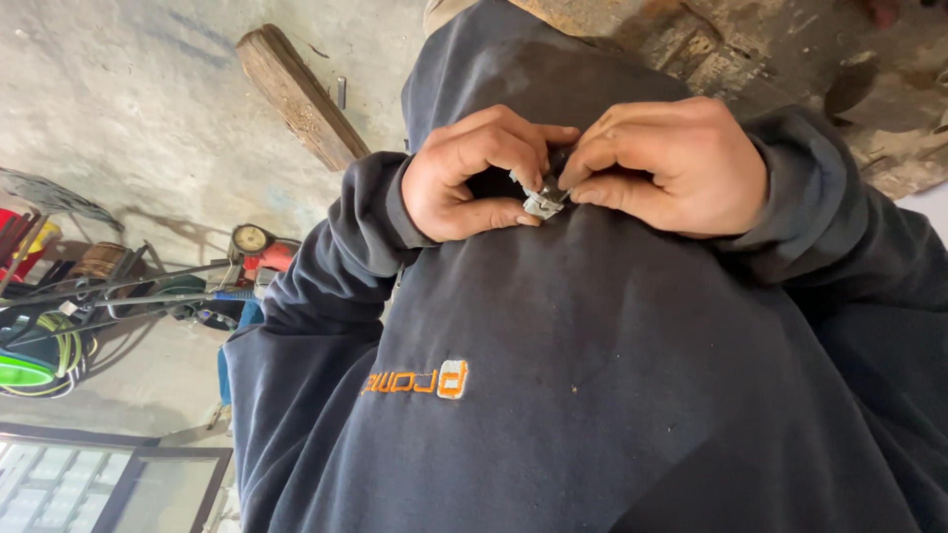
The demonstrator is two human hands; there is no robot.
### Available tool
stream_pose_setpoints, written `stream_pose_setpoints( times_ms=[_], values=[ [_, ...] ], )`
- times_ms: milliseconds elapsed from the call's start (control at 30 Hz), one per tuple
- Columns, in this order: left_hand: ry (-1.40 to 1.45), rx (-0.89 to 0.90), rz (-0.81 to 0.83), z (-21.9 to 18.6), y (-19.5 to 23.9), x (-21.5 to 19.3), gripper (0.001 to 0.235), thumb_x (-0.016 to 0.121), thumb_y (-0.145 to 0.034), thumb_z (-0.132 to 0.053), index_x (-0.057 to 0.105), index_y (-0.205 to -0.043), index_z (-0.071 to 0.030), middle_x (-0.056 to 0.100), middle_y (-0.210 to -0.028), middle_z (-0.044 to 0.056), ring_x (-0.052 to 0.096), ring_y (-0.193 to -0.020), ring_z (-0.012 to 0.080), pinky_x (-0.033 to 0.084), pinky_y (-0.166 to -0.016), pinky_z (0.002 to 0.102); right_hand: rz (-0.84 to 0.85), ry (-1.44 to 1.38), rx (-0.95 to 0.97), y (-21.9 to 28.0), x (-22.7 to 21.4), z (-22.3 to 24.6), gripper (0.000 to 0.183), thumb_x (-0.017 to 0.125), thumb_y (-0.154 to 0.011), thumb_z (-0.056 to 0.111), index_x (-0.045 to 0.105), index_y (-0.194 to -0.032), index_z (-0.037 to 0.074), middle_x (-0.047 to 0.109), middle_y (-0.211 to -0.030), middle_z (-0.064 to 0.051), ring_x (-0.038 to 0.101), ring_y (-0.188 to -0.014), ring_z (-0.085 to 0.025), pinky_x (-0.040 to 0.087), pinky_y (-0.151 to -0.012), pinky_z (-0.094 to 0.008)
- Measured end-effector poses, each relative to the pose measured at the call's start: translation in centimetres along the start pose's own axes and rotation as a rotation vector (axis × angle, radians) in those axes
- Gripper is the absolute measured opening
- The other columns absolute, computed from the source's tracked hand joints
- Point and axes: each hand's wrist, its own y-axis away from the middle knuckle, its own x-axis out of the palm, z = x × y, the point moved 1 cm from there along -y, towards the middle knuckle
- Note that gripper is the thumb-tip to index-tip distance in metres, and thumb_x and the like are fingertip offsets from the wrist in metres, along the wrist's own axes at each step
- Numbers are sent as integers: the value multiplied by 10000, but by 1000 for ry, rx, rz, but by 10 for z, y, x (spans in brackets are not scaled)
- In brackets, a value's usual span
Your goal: Repairing or assembling the internal components of an electrical plug using a screwdriver.
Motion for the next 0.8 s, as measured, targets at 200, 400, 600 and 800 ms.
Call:
stream_pose_setpoints(
  times_ms=[200,400,600,800],
  values=[
    [6,8,10,-1,0,0,231,781,-1005,-44,609,-1158,-16,588,-1176,127,659,-1149,274,475,-1224,566,-27,-90,67,6,4,-5,126,781,-930,51,725,-1041,37,727,-987,-86,740,-905,-219,578,-785,-301],
    [-9,32,24,-1,0,0,217,768,-1002,-28,610,-1150,-15,581,-1161,130,659,-1130,271,476,-1219,566,-43,-126,112,10,10,-10,112,785,-926,44,728,-1022,40,734,-979,-75,742,-910,-210,575,-799,-296],
    [7,31,50,-2,0,0,219,764,-997,5,608,-1149,-18,561,-1162,122,655,-1144,277,440,-1242,573,-76,-95,67,11,12,-10,115,792,-935,38,727,-1030,33,729,-981,-79,742,-925,-217,581,-807,-308],
    [-20,49,54,-3,0,1,245,784,-995,3,597,-1150,-29,555,-1180,124,648,-1235,328,423,-1244,565,-78,-78,7,10,13,-8,144,811,-918,41,732,-1039,37,727,-983,-94,744,-910,-219,589,-779,-312]
  ],
)
